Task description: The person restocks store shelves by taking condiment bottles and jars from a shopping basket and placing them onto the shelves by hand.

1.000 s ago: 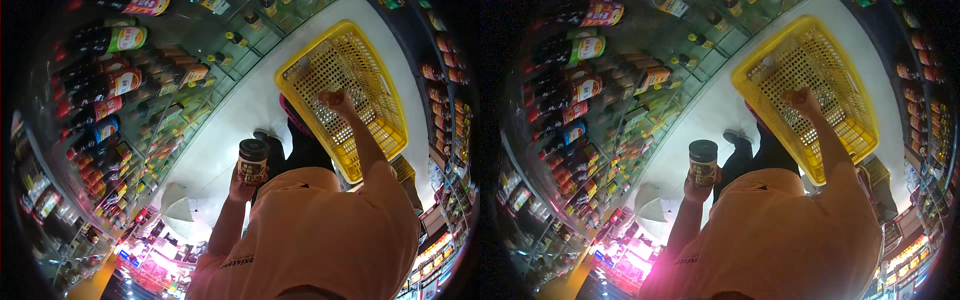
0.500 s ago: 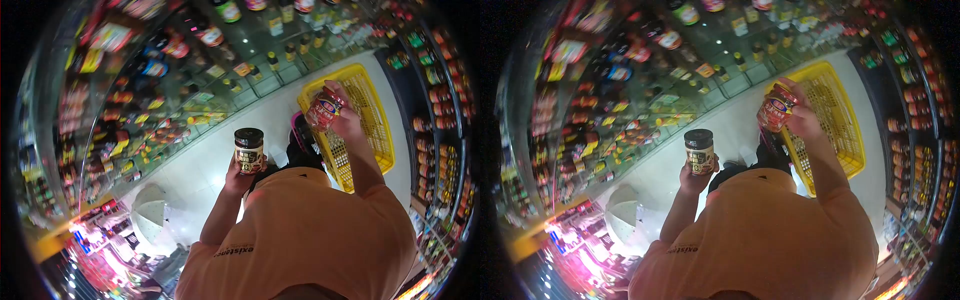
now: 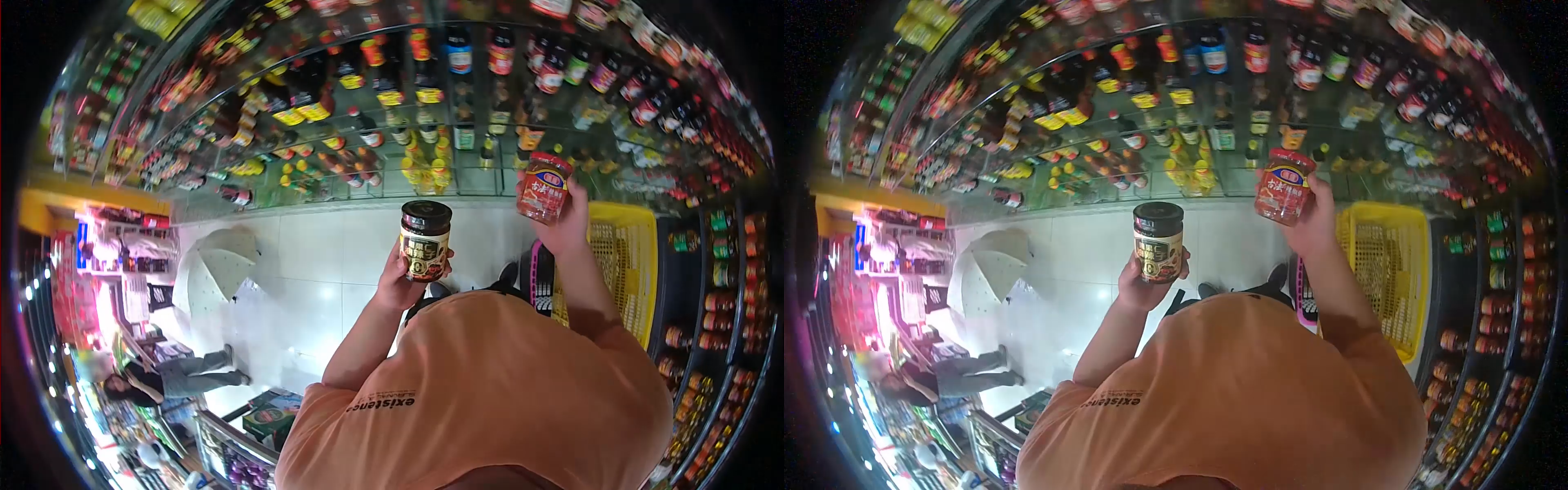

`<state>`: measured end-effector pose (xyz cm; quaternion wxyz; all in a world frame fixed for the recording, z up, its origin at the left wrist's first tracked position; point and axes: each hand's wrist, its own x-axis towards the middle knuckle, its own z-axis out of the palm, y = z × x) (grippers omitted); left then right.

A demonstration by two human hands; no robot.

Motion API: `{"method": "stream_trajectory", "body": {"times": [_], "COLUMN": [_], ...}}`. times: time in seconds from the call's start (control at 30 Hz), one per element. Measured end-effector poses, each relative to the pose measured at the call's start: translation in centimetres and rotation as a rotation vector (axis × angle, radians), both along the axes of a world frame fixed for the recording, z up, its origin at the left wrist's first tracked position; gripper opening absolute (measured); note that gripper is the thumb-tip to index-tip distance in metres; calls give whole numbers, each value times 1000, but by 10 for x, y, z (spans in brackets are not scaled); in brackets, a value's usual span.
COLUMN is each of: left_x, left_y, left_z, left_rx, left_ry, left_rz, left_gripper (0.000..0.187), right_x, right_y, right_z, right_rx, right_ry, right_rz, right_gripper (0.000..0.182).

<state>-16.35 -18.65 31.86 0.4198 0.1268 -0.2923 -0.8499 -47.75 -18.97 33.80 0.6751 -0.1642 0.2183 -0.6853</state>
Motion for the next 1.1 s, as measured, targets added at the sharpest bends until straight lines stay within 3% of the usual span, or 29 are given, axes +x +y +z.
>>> {"method": "stream_trajectory", "body": {"times": [0.13, 0.33, 0.4, 0.43, 0.47, 0.6, 0.67, 0.73, 0.77, 0.8, 0.87, 1.1], "left_x": [55, 113, 124, 127, 130, 142, 148, 153, 155, 158, 163, 168], "left_y": [6, 10, 6, 5, 2, -21, -35, -52, -62, -75, -101, -189], "left_z": [8, 7, 4, 2, -1, -6, -3, -2, 0, 4, 11, 37], "left_rx": [-32, -38, -27, 6, 39, 26, 28, 47, 44, 37, 24, -107], "left_ry": [0, 12, 27, 31, 35, 104, 83, 50, 45, 43, 35, -155], "left_rz": [85, 171, 182, 205, 229, 257, 277, 325, 337, 331, 337, 479], "left_gripper": [82, 83, 82, 82, 83, 80, 80, 80, 80, 80, 79, 80], "right_x": [70, 133, 150, 153, 157, 160, 164, 168, 168, 162, 160, 151], "right_y": [-18, -52, -68, -82, -96, -169, -201, -236, -249, -261, -285, -317], "right_z": [30, 86, 119, 126, 134, 150, 160, 160, 164, 170, 167, 170], "right_rx": [114, 102, -15, -90, -96, -637, -671, -702, -681, -748, -761, -632], "right_ry": [-3, 99, 477, 507, 510, 1394, 1386, 1140, 1173, 1407, 1347, 1652], "right_rz": [11, 104, 2, -9, -10, -680, -789, -804, -828, -924, -967, -962], "right_gripper": [67, 43, 47, 58, 58, 77, 73, 66, 59, 56, 53, 47]}}
